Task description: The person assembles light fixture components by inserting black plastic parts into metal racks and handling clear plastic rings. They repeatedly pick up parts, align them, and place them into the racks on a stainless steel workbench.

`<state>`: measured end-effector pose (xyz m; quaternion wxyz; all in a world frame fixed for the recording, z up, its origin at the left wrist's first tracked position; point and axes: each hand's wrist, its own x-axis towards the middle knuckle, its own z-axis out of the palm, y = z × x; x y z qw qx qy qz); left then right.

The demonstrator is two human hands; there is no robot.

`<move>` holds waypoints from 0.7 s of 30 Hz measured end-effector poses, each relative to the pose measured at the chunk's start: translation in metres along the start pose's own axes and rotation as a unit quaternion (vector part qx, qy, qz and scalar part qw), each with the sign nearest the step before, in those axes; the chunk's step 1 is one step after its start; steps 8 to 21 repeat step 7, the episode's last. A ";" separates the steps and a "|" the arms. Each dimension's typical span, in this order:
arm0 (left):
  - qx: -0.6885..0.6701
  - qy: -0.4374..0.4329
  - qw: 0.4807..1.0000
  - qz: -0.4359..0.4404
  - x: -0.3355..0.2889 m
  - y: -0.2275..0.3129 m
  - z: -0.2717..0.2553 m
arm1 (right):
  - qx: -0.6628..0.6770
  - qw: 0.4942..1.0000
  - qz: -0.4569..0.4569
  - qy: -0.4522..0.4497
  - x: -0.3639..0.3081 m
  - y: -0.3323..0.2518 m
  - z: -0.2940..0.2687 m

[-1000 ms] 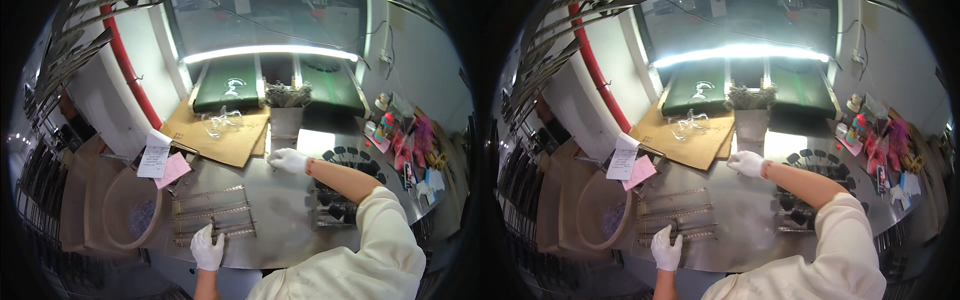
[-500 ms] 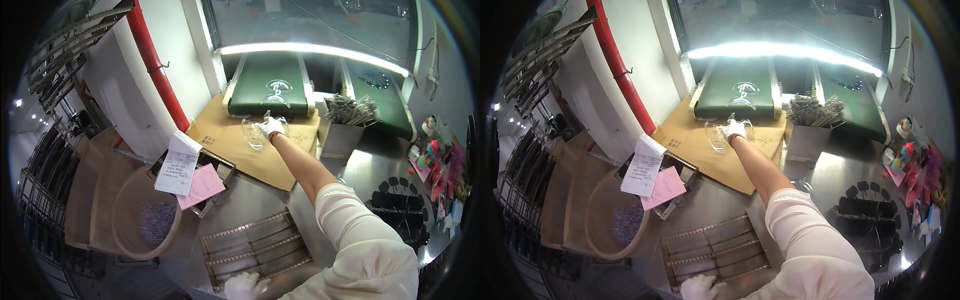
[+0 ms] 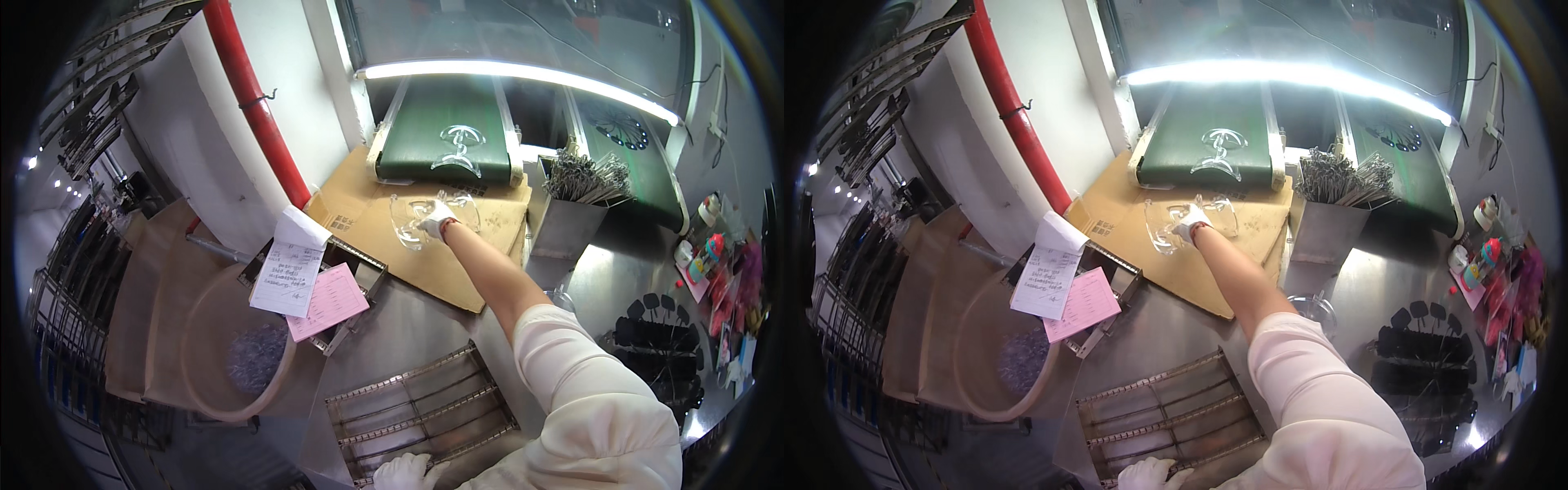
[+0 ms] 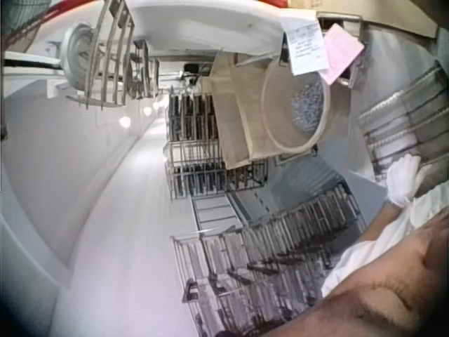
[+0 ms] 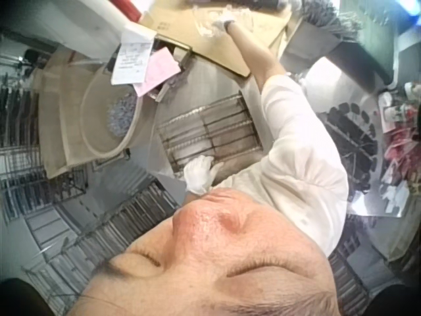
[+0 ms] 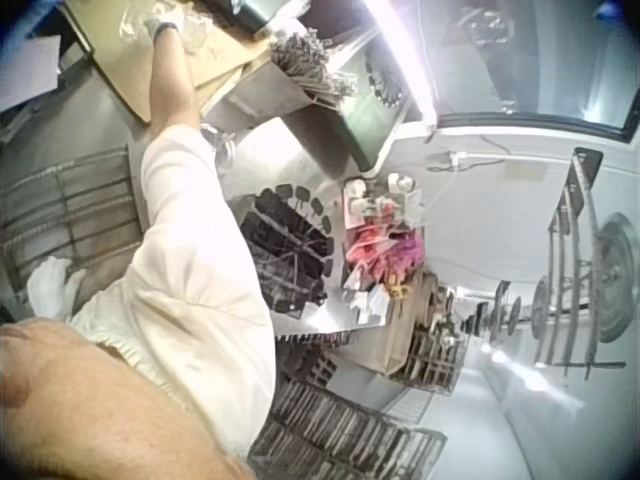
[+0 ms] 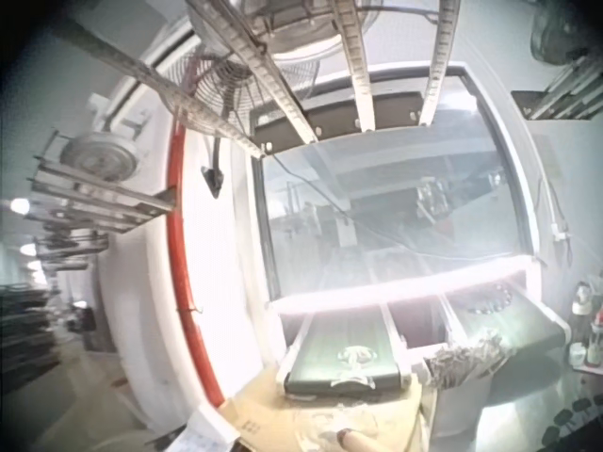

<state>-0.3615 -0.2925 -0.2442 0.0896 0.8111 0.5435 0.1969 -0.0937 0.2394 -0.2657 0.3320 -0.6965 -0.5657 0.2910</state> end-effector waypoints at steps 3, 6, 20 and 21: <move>-0.002 0.029 1.000 -0.005 -0.006 0.007 0.001 | 0.126 0.989 0.017 -0.078 -0.064 -0.012 -0.015; 0.012 0.056 0.998 -0.016 -0.012 0.010 0.023 | 0.061 0.997 -0.036 0.014 -0.117 0.004 -0.036; 0.025 0.082 0.996 -0.027 -0.017 0.015 0.026 | 0.064 0.998 -0.026 -0.002 -0.159 -0.025 -0.055; 0.025 0.082 0.996 -0.027 -0.017 0.015 0.026 | 0.064 0.998 -0.026 -0.002 -0.159 -0.025 -0.055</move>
